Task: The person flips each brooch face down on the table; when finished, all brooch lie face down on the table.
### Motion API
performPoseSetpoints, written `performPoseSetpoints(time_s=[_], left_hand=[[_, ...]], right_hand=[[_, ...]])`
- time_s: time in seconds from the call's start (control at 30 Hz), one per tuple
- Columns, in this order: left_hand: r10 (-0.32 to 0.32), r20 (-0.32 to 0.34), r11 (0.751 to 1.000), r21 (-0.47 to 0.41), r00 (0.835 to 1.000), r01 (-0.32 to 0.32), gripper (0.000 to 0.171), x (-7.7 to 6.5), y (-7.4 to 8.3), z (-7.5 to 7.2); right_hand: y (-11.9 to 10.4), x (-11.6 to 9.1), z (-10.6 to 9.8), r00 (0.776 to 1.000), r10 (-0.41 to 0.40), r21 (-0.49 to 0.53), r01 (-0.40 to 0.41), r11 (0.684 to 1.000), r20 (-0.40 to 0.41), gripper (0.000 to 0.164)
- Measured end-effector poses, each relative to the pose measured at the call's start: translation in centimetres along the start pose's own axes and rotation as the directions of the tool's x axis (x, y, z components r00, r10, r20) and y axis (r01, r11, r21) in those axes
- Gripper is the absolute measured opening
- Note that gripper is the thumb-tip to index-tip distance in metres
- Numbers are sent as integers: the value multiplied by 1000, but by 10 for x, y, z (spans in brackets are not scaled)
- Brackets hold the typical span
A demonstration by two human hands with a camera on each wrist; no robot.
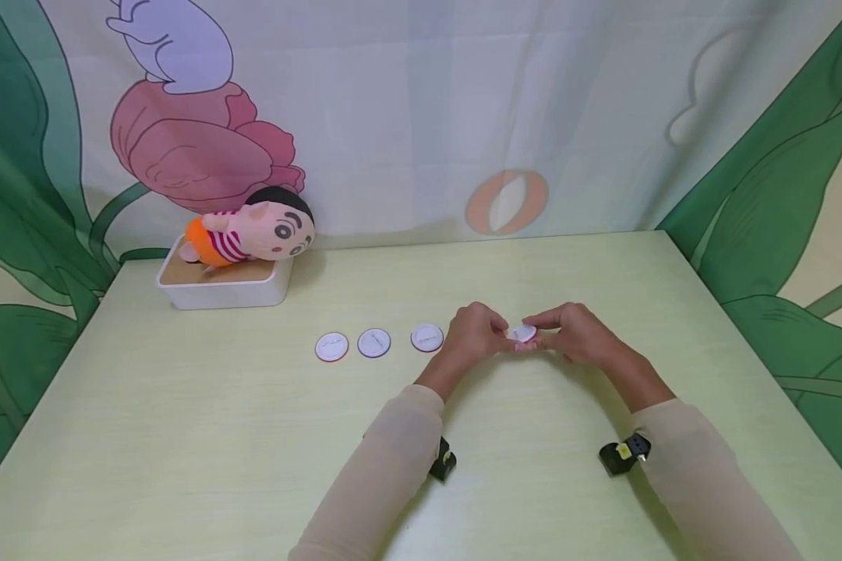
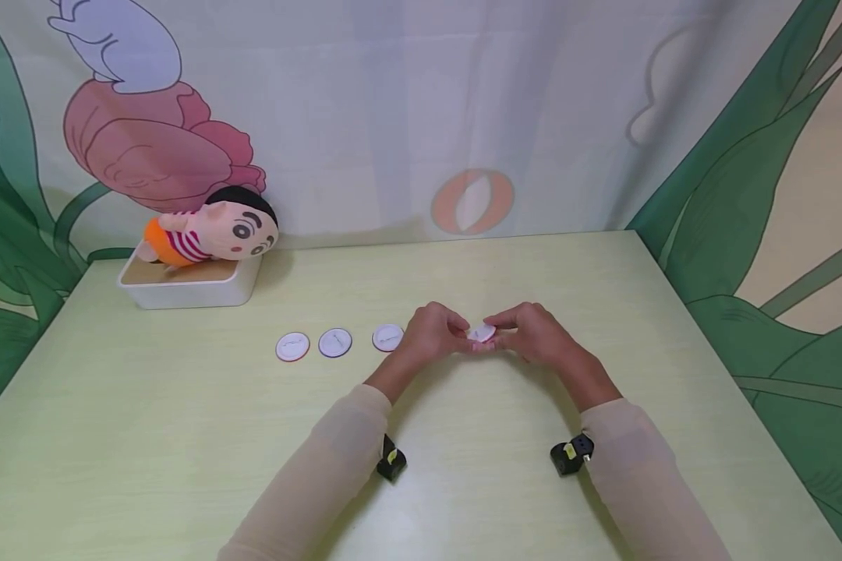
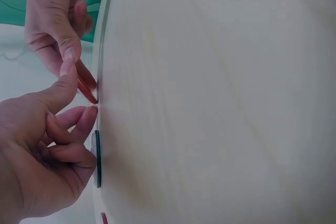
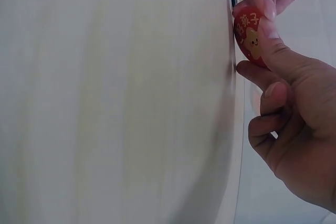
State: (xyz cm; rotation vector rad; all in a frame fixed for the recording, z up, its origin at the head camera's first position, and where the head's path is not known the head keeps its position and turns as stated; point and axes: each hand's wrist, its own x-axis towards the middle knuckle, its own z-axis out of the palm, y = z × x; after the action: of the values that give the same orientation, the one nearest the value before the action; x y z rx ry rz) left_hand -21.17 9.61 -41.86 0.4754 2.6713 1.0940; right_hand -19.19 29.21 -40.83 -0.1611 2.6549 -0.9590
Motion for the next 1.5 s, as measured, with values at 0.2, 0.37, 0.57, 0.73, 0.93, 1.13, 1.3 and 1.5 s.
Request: performPoseSetpoints(time_s=[0.2,0.37,0.57,0.73,0.93,1.13,1.3,1.5], left_hand=[[-3,0,1000,1,1000,3,32,-1,-1,1],[10,0,1000,-2,1000,-10,27,-1,-4,3],[12,-5,1000,20,1000,-12,24,0,-5,6],[1,-13,1000,32,1000,-1,23,0,-2,6],[-38,-42,999,29,998,39,21,0,-3,6],[-79,-69,997,22,994,81,18,-1,-4,5],[-73,-70,996,43,995,76,12,-2,-4,5],[-40,-50,997,70,998,43,15,-6,-4,4]], right_hand=[[3,-2,0,996,-77,26,76,997,53,50],[4,-3,2,996,-86,25,85,996,38,51],[2,0,8,995,-78,-105,71,992,-66,48],[3,3,9,985,-129,-185,107,977,-111,47],[8,7,12,981,-150,-144,131,981,-127,60],[9,12,14,977,-164,-105,151,983,-133,60],[9,14,15,980,-158,-109,145,983,-122,61],[16,13,11,983,-143,-66,136,988,-115,56]])
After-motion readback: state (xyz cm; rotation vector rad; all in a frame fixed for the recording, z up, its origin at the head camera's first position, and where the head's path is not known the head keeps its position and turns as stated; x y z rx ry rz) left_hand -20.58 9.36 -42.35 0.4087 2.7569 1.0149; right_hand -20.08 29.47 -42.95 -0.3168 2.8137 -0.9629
